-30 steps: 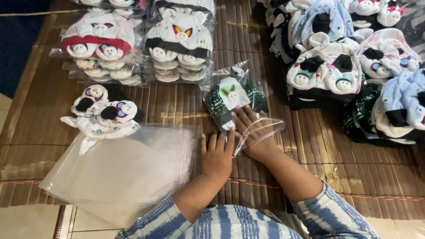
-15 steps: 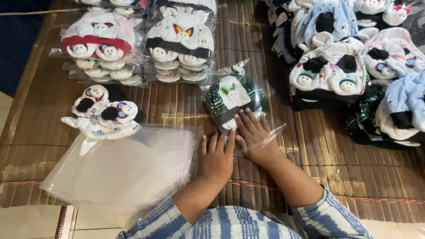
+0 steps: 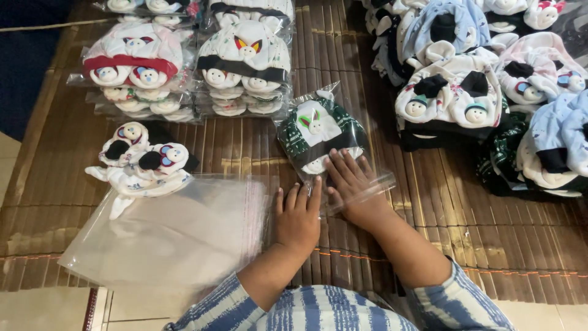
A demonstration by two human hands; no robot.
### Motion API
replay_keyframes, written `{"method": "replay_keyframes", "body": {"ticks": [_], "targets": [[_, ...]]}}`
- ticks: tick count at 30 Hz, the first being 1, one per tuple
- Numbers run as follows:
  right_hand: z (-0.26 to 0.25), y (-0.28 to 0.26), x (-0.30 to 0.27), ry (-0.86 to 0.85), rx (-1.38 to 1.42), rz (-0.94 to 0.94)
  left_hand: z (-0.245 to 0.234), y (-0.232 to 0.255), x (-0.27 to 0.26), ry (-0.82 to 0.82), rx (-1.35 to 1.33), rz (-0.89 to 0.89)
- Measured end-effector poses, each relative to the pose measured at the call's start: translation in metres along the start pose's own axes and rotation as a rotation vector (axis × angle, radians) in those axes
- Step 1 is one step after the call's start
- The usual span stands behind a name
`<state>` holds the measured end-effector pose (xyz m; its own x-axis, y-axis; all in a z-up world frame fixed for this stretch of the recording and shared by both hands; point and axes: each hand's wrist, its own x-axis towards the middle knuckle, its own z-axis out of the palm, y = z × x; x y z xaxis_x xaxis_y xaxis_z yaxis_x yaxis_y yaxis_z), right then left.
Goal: Packaging baby hats into individual plastic bags on a floor mat
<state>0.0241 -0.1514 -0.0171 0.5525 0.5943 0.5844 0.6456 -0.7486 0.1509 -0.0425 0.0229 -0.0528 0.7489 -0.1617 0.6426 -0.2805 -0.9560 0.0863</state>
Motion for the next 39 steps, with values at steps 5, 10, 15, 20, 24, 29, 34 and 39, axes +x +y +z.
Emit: {"method": "replay_keyframes", "body": {"ticks": [5, 10, 15, 20, 24, 29, 34, 39], "targets": [[-0.087, 0.015, -0.004, -0.622, 0.301, 0.127, -0.005, -0.003, 0.0, -0.109, -0.071, -0.027], [-0.135, 0.058, -0.015, -0.894, 0.915, 0.651, -0.009, -0.004, -0.006, -0.188, -0.151, -0.108], [-0.034, 0.096, -0.053, -0.291, 0.709, 1.047, -0.057, -0.019, 0.033, -0.75, -0.589, -0.458], [0.004, 0.093, -0.025, -0.471, 0.482, 1.065, -0.005, -0.039, 0.025, -0.579, -1.031, -0.81], [0.031, 0.096, -0.028, -0.457, 0.565, 1.116, 0.079, -0.058, 0.005, -0.425, -0.808, -0.995], [0.017, 0.089, -0.03, -0.484, 0.574, 1.116, 0.049, -0.048, 0.028, -0.489, -0.726, -0.985], [-0.022, 0.081, -0.04, -0.614, 0.722, 1.11, 0.042, -0.058, 0.034, -0.627, -0.586, -0.869], [-0.052, 0.068, -0.04, -0.383, 1.278, 1.425, 0.014, -0.055, 0.056, -0.846, -0.565, -0.975]]}}
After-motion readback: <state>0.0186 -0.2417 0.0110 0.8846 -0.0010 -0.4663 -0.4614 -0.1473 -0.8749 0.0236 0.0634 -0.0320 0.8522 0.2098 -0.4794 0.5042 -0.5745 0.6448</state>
